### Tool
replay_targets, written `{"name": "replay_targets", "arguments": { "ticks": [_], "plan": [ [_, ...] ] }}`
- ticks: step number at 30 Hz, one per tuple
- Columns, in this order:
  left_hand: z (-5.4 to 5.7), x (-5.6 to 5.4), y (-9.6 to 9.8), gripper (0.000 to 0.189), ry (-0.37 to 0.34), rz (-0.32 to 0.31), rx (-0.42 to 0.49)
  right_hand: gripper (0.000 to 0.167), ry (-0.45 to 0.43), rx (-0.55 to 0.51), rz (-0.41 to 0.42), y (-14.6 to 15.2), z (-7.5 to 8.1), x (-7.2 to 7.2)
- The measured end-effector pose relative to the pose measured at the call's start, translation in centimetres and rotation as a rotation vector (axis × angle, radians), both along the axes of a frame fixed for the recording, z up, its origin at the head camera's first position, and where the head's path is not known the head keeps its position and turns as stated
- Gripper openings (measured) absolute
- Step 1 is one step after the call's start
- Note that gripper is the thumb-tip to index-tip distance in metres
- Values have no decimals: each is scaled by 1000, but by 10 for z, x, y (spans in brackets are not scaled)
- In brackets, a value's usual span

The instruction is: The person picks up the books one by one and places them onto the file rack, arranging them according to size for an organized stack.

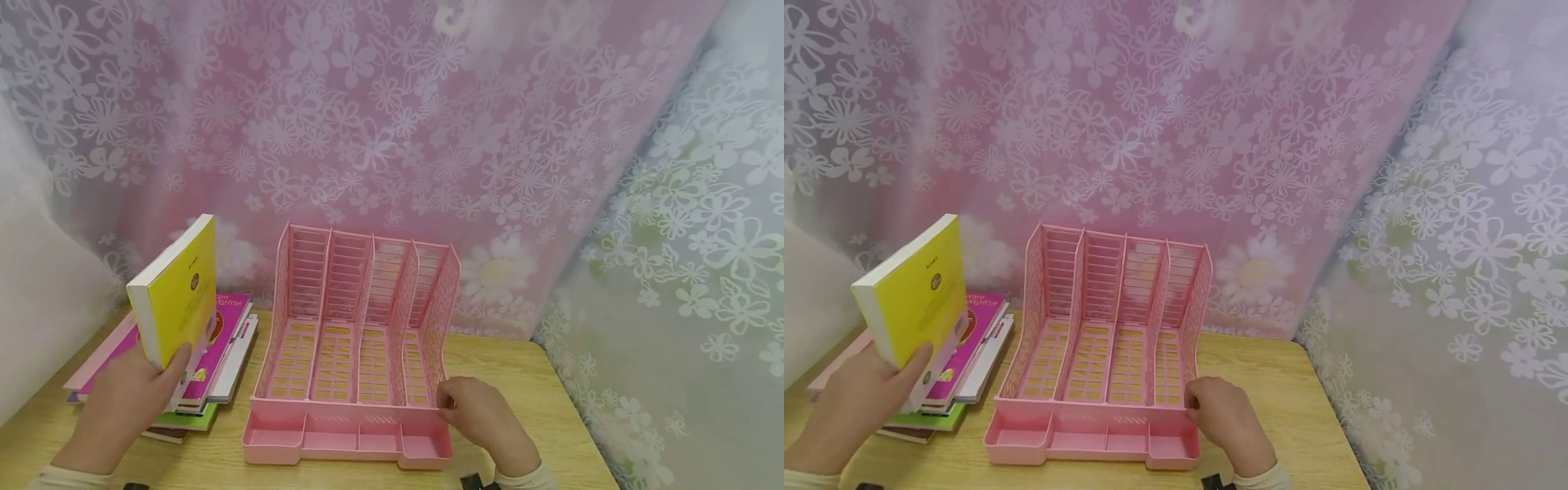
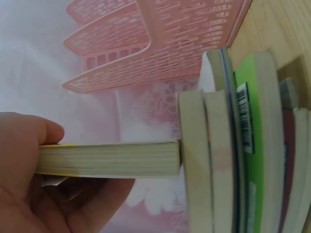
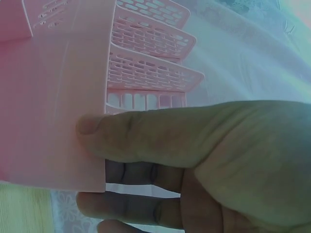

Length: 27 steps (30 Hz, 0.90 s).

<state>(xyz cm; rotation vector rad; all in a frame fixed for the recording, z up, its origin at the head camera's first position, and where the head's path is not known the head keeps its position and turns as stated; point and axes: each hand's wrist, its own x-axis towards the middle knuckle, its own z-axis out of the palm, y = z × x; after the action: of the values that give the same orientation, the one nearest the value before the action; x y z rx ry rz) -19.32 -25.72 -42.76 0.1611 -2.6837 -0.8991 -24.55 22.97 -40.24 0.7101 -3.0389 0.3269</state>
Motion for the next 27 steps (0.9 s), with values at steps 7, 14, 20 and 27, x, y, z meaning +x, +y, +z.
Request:
{"name": "replay_targets", "arguments": {
  "ticks": [7, 14, 20, 27],
  "plan": [
    [-2, 1, -2, 58, -17, 32, 4, 26, -5, 14, -8, -1, 1, 0],
    [-2, 0, -3, 58, -37, 24, -13, 25, -31, 2, -24, 0, 0, 0],
    [1, 2, -1, 58, 4, 27, -57, 25, -46, -8, -13, 2, 0, 0],
    [19, 8, 5, 41, 239, 84, -94, 23, -55, -28, 5, 3, 1, -3]
  ]
}}
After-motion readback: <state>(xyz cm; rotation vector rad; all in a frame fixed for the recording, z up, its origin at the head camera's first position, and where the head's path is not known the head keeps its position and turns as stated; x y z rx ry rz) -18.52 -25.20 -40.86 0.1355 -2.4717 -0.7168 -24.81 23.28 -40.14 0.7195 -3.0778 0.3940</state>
